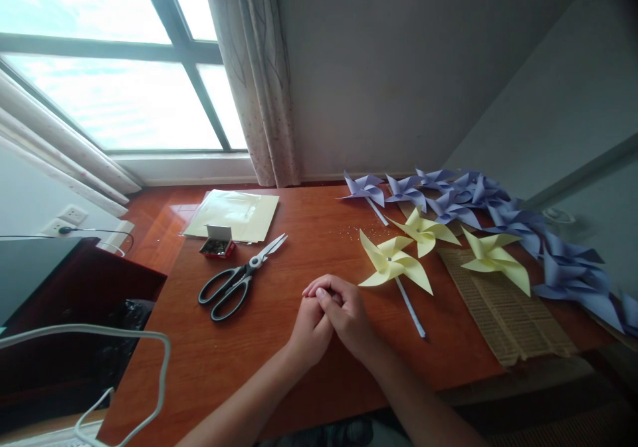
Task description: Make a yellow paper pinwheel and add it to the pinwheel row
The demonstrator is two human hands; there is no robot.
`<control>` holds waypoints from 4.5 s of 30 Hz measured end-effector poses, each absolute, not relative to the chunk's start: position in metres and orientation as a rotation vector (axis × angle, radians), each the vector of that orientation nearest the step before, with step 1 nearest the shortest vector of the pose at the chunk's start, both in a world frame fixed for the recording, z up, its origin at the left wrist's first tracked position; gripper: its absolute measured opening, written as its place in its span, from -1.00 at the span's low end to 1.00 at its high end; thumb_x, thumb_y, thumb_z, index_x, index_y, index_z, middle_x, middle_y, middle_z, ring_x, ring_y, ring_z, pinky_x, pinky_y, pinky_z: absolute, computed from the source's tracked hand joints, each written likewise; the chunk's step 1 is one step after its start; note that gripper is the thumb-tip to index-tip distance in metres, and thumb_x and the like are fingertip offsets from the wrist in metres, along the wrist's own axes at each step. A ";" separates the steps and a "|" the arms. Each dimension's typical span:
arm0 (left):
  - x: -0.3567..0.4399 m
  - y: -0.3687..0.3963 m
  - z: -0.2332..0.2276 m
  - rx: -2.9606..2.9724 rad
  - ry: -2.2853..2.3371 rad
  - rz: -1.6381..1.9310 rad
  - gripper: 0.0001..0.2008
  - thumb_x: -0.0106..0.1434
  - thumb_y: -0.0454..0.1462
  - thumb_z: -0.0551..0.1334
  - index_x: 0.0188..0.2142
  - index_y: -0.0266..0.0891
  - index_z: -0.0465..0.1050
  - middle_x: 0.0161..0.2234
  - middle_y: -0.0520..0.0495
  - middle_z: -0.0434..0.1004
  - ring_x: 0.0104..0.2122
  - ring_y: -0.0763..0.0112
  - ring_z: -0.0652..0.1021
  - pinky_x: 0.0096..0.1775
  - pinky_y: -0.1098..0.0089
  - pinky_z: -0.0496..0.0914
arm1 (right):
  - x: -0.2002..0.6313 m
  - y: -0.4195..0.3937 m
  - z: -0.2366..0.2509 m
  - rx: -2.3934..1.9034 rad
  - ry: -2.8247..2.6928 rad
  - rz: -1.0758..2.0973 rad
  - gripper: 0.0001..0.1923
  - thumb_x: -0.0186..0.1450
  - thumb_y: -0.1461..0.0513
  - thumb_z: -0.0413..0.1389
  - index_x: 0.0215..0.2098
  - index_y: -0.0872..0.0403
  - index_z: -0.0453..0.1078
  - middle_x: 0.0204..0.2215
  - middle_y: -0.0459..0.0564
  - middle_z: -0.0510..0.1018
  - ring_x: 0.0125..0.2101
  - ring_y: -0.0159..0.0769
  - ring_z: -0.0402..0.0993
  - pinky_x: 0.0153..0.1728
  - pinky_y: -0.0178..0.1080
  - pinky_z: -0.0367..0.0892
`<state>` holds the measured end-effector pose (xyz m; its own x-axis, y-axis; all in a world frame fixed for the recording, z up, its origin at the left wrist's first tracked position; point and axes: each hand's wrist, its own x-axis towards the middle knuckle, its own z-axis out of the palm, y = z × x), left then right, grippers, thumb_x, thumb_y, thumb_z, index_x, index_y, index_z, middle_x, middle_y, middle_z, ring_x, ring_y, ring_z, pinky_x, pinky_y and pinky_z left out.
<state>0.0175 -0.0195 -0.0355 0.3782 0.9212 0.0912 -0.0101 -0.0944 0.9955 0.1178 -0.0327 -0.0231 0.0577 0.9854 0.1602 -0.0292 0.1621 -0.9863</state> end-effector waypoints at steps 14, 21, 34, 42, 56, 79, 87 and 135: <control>0.019 -0.018 -0.035 1.444 0.878 0.962 -0.76 0.24 -0.28 0.15 -0.52 -0.31 0.44 -0.52 -0.07 0.50 -0.45 0.34 0.50 -0.39 0.42 0.38 | 0.118 -0.030 -0.024 -1.099 -1.190 1.081 -0.81 0.33 0.26 0.06 -0.33 0.05 0.53 -0.33 -0.01 0.65 -0.25 -0.21 0.58 -0.12 -0.19 0.46; 0.020 -0.018 -0.033 1.417 0.869 0.947 -0.76 0.23 -0.27 0.17 -0.53 -0.31 0.47 -0.53 -0.07 0.54 -0.46 0.33 0.53 -0.41 0.42 0.39 | 0.119 -0.030 -0.022 -1.118 -1.193 1.081 -0.80 0.34 0.25 0.06 -0.33 0.05 0.53 -0.33 -0.01 0.65 -0.24 -0.21 0.58 -0.11 -0.18 0.46; 0.020 -0.019 -0.029 1.399 0.893 0.944 -0.77 0.23 -0.27 0.17 -0.51 -0.31 0.49 -0.49 -0.09 0.59 -0.43 0.30 0.57 -0.38 0.40 0.43 | 0.120 -0.031 -0.023 -1.109 -1.203 1.079 -0.81 0.35 0.25 0.06 -0.31 0.05 0.53 -0.31 -0.02 0.65 -0.23 -0.22 0.58 -0.10 -0.19 0.45; 0.020 -0.019 -0.030 1.393 0.932 0.964 -0.80 0.21 -0.27 0.18 -0.43 -0.32 0.55 -0.42 -0.13 0.64 -0.38 0.24 0.61 -0.36 0.37 0.45 | 0.122 -0.030 -0.022 -1.123 -1.261 1.082 -0.80 0.35 0.27 0.05 -0.29 0.04 0.54 -0.30 -0.03 0.66 -0.23 -0.22 0.59 -0.11 -0.21 0.45; 0.020 -0.018 -0.033 1.414 0.903 0.962 -0.78 0.24 -0.28 0.15 -0.50 -0.31 0.45 -0.50 -0.08 0.52 -0.45 0.31 0.53 -0.37 0.38 0.42 | 0.123 -0.029 -0.020 -1.118 -1.261 1.082 -0.81 0.33 0.31 0.06 -0.29 0.06 0.55 -0.30 -0.02 0.66 -0.23 -0.21 0.58 -0.14 -0.21 0.43; 0.021 -0.018 -0.031 1.395 0.877 0.942 -0.72 0.28 -0.26 0.14 -0.55 -0.30 0.41 -0.54 -0.06 0.51 -0.48 0.35 0.52 -0.41 0.43 0.39 | 0.124 -0.029 -0.022 -1.123 -1.271 1.077 -0.79 0.34 0.31 0.05 -0.28 0.06 0.55 -0.30 -0.03 0.66 -0.23 -0.22 0.58 -0.15 -0.23 0.42; 0.021 -0.018 -0.029 1.383 0.882 0.939 -0.75 0.25 -0.28 0.15 -0.52 -0.31 0.46 -0.51 -0.09 0.56 -0.46 0.31 0.56 -0.39 0.41 0.41 | 0.124 -0.029 -0.023 -1.128 -1.266 1.081 -0.79 0.35 0.31 0.05 -0.27 0.04 0.55 -0.29 -0.04 0.66 -0.23 -0.23 0.58 -0.14 -0.23 0.42; 0.020 -0.017 -0.029 1.387 0.919 0.890 -0.76 0.24 -0.26 0.15 -0.53 -0.29 0.42 -0.54 -0.02 0.48 -0.46 0.37 0.47 -0.39 0.43 0.36 | 0.125 -0.028 -0.018 -1.207 -1.295 1.038 -0.80 0.33 0.28 0.04 -0.34 0.06 0.52 -0.37 -0.05 0.62 -0.29 -0.24 0.56 -0.23 -0.26 0.40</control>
